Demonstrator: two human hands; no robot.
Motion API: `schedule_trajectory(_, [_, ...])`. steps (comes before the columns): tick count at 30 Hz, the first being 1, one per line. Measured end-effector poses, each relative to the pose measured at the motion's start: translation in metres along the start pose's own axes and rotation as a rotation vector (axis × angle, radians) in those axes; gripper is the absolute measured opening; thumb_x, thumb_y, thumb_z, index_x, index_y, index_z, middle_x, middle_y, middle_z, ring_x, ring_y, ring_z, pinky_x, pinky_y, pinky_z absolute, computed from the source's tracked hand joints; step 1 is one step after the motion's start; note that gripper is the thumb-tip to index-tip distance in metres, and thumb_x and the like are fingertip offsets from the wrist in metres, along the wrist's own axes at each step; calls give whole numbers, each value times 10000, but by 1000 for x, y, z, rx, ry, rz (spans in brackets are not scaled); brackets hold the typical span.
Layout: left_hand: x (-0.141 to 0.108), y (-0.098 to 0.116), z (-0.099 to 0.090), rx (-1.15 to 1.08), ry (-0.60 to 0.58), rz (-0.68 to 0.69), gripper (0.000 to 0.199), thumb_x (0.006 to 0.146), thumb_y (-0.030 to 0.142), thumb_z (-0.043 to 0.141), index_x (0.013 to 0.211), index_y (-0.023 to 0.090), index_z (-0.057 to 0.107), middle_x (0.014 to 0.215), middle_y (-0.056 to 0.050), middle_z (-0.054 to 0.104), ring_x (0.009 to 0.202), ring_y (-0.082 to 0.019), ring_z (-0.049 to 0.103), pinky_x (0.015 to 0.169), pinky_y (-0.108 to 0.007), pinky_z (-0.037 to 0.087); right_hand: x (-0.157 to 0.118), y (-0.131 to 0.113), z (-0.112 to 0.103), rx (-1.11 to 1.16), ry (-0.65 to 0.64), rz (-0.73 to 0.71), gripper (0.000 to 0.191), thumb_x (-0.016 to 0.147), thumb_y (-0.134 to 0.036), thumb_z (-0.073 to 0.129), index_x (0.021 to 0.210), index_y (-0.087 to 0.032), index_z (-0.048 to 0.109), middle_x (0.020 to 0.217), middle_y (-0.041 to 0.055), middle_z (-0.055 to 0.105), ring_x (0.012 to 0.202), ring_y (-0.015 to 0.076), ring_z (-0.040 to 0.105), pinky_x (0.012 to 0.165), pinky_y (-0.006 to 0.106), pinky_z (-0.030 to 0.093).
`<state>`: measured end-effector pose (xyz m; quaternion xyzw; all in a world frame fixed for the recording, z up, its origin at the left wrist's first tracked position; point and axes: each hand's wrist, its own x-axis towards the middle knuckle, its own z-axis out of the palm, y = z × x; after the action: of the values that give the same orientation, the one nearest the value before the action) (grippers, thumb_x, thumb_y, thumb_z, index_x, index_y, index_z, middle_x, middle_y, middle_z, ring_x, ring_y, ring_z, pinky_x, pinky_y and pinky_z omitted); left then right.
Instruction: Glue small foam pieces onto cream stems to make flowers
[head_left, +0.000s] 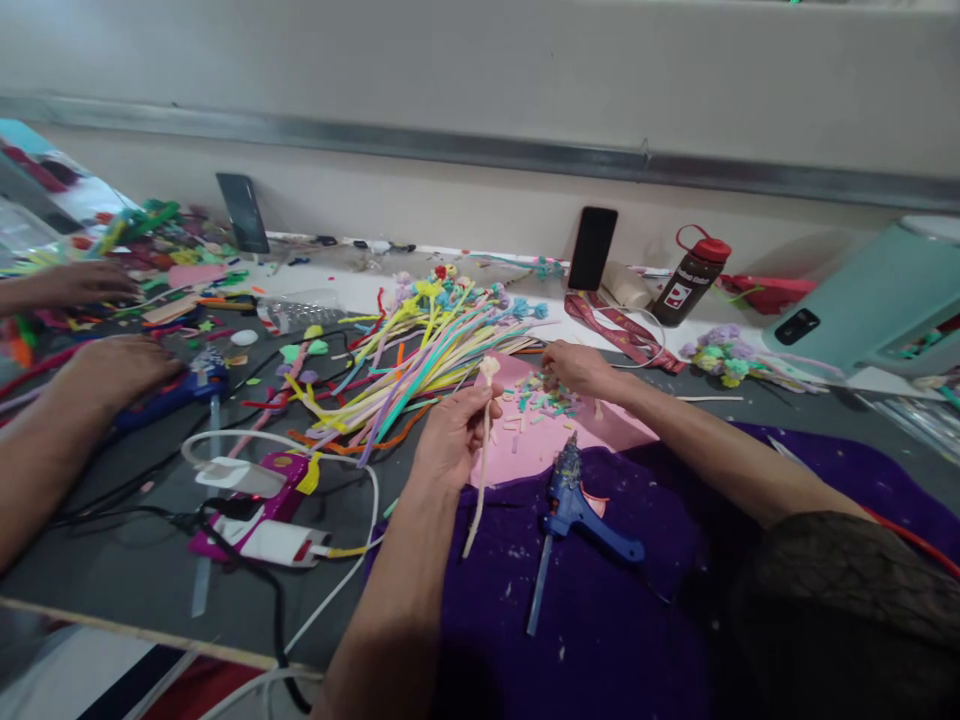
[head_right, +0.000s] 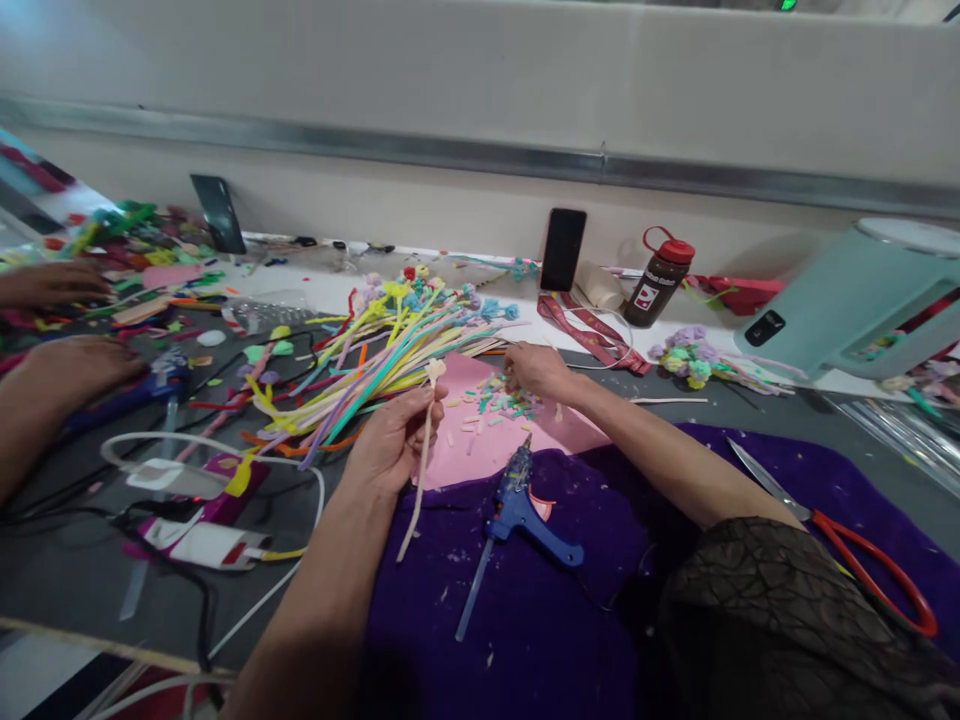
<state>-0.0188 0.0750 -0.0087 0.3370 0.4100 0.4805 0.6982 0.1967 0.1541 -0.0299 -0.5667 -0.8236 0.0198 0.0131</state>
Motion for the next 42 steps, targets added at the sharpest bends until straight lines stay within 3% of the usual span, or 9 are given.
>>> schedule_trajectory(4, [0, 0, 0, 10, 5, -3, 255, 604, 301, 659, 778, 115, 641, 514, 45, 540, 326, -2, 309, 312, -157, 171, -6, 1, -5, -6, 34, -5, 252, 853, -287, 452, 1057, -200, 571, 1032, 66, 593, 895, 188, 559, 636, 238, 378])
schedule_trajectory(10, [2, 1, 2, 21, 28, -2, 231, 606, 265, 663, 780, 115, 643, 524, 44, 546, 333, 0, 333, 307, -146, 176, -8, 15, -20, -13, 76, 27, 345, 923, -209, 281, 1182, -196, 509, 1144, 92, 540, 999, 204, 519, 760, 282, 382])
schedule_trajectory(15, [0, -1, 6, 57, 11, -3, 228, 607, 270, 662, 776, 117, 641, 518, 48, 540, 323, -5, 323, 303, -152, 179, -20, -5, -8, -8, -7, -108, 258, 840, -272, 506, 1075, -210, 591, 1068, 62, 567, 934, 177, 543, 731, 241, 401])
schedule_trajectory(19, [-1, -2, 6, 62, 8, 11, 237, 609, 280, 659, 785, 123, 642, 527, 49, 539, 323, -4, 317, 302, -153, 182, -40, -22, -4, -17, 10, -162, 267, 861, -234, 471, 1108, -201, 566, 1108, 89, 535, 986, 189, 511, 736, 253, 397])
schedule_trajectory(22, [0, -2, 5, 53, 5, 4, 245, 608, 285, 661, 787, 118, 645, 527, 42, 544, 327, -1, 323, 306, -148, 184, -49, -23, -11, -20, 18, -180, 247, 882, -223, 427, 1061, -177, 591, 1040, 99, 556, 914, 182, 533, 698, 248, 393])
schedule_trajectory(26, [0, -1, 3, 67, 8, 4, 252, 603, 289, 659, 791, 122, 640, 529, 44, 547, 324, -8, 326, 302, -154, 198, -41, -27, -17, -21, 54, -207, 272, 902, -233, 376, 1022, -147, 605, 1014, 110, 560, 907, 188, 521, 706, 263, 382])
schedule_trajectory(32, [0, 1, -4, 29, 33, 24, 273, 597, 288, 664, 808, 117, 633, 525, 53, 537, 329, -4, 321, 309, -146, 182, -21, -43, -5, -36, 56, -287, 256, 887, -243, 417, 1067, -188, 591, 1080, 93, 544, 989, 190, 479, 778, 277, 355])
schedule_trajectory(36, [-1, 4, -5, 4, 44, 39, 264, 612, 294, 654, 803, 113, 637, 524, 53, 537, 328, -1, 315, 312, -147, 174, -31, -36, -1, -62, -18, -332, 235, 857, -318, 480, 1008, -202, 619, 1038, 72, 569, 882, 162, 524, 712, 248, 358])
schedule_trajectory(42, [-2, 6, -4, -11, 34, 52, 256, 594, 290, 655, 782, 117, 636, 521, 53, 541, 327, 2, 319, 308, -148, 185, -52, -20, -14, -99, -72, -307, 262, 856, -337, 455, 963, -189, 643, 955, 80, 593, 862, 187, 550, 680, 258, 349])
